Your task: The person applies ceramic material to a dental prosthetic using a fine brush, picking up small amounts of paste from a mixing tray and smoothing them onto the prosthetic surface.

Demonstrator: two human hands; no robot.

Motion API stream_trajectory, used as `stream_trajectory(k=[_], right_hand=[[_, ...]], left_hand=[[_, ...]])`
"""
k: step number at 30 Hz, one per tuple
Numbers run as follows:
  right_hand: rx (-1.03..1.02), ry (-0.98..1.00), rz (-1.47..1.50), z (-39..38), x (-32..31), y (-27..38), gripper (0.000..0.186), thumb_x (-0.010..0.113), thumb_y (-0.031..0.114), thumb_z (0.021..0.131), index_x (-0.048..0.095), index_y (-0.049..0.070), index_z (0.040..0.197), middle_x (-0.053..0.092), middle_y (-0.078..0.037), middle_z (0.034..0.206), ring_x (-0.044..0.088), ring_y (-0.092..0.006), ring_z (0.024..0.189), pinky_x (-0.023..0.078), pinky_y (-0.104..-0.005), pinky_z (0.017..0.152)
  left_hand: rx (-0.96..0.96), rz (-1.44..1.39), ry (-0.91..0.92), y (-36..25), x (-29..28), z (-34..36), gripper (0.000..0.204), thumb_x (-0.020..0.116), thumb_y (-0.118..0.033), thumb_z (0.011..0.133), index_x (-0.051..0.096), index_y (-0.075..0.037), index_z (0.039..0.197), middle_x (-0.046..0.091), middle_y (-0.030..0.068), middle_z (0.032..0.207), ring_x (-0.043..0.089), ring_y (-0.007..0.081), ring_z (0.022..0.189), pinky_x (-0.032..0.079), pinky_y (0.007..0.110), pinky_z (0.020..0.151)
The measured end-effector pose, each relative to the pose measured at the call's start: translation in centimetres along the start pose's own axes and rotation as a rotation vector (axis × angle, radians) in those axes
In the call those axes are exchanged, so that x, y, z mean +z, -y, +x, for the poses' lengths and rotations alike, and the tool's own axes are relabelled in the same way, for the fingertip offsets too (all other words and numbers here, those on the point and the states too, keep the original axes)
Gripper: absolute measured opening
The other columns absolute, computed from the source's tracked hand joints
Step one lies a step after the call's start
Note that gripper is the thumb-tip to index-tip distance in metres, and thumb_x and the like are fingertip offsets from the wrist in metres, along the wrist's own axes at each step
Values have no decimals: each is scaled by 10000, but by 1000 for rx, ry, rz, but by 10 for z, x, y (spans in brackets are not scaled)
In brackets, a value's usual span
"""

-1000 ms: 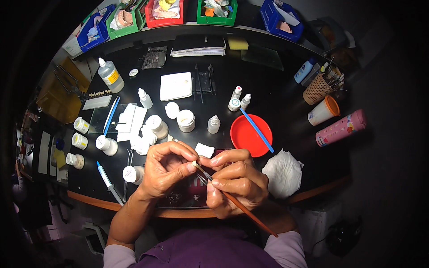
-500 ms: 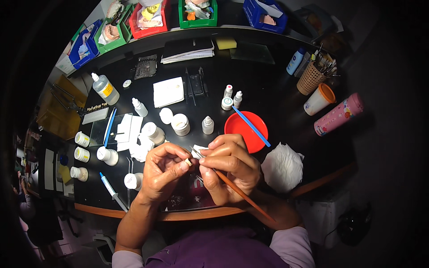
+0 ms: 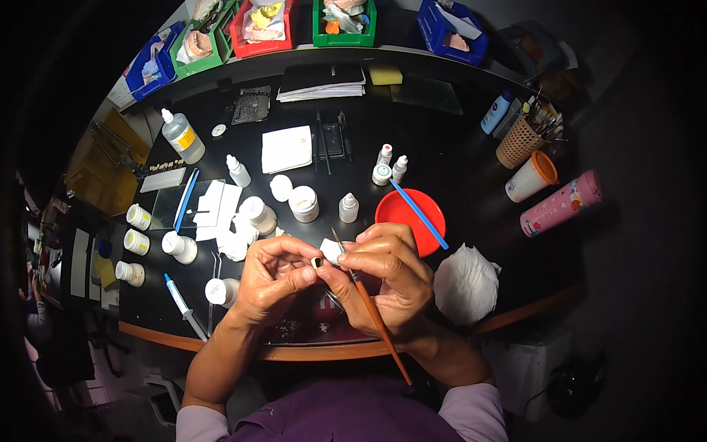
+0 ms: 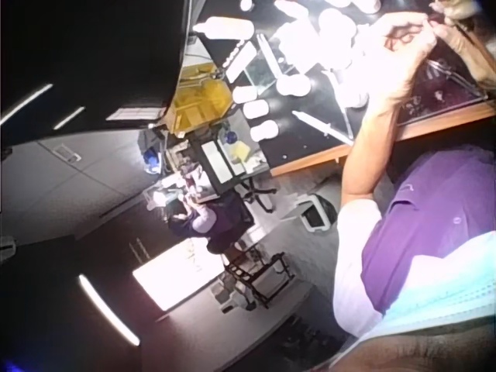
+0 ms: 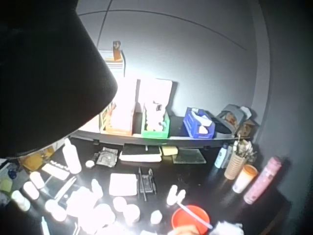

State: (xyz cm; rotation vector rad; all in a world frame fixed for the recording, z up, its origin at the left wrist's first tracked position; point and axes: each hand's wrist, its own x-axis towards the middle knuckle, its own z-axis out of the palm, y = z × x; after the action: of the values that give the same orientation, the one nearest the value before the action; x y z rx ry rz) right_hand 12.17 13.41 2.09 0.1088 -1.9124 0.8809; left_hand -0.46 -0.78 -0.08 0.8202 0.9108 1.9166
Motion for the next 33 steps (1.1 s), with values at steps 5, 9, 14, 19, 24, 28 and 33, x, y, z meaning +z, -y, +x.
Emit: stream_trajectory(k=[5,9,14,19,24,28,33], right_hand=[[-21,-3,-18,0,-2,0,317,889,25,699,674,53,929,666,-44,855,615,-232,905,520,-332,776],[-22,11,-15,1,-2,4,316,890,31,701,674,60,930,667,-36,856,613,-230,913,519,-324,770],[-38,20,-7,2,-5,4,310,890,39,705,673,62,925,664,-29,854,609,-231,926,521,-317,769],[-26,22,32,1,-5,5,297,882,28,710,673,62,918,661,-30,851,603,-233,926,528,-320,780],[-10,10,52,0,-6,6,251,835,5,735,668,51,917,661,-41,849,603,-241,927,529,-318,783],[5,-20,116,-1,-4,6,224,723,-39,763,646,27,963,660,-66,840,600,-263,957,552,-336,807],[59,11,317,-4,-2,7,246,603,-94,766,589,-6,995,629,-104,854,589,-289,995,595,-420,884]], left_hand=[[-104,-219,33,0,-3,1,217,677,12,916,650,71,1123,703,149,1020,693,173,947,559,287,879],[-161,-436,95,4,-8,2,236,661,-15,933,648,52,1159,711,150,1033,684,173,908,556,296,870],[-200,-486,97,4,-12,2,260,649,-30,945,642,36,1197,714,144,1049,681,171,911,552,291,871],[-198,-492,99,5,-12,2,267,649,-38,948,639,30,1206,714,141,1061,682,170,928,553,291,875],[-156,-435,87,5,-9,1,264,655,-16,938,639,38,1196,709,147,1063,685,177,972,555,290,900],[-84,-290,53,1,0,0,241,661,33,916,659,53,1157,705,143,1066,683,168,1000,556,282,912],[-66,-111,54,1,1,3,204,671,48,907,689,63,1110,707,131,1054,675,127,968,550,238,862]])
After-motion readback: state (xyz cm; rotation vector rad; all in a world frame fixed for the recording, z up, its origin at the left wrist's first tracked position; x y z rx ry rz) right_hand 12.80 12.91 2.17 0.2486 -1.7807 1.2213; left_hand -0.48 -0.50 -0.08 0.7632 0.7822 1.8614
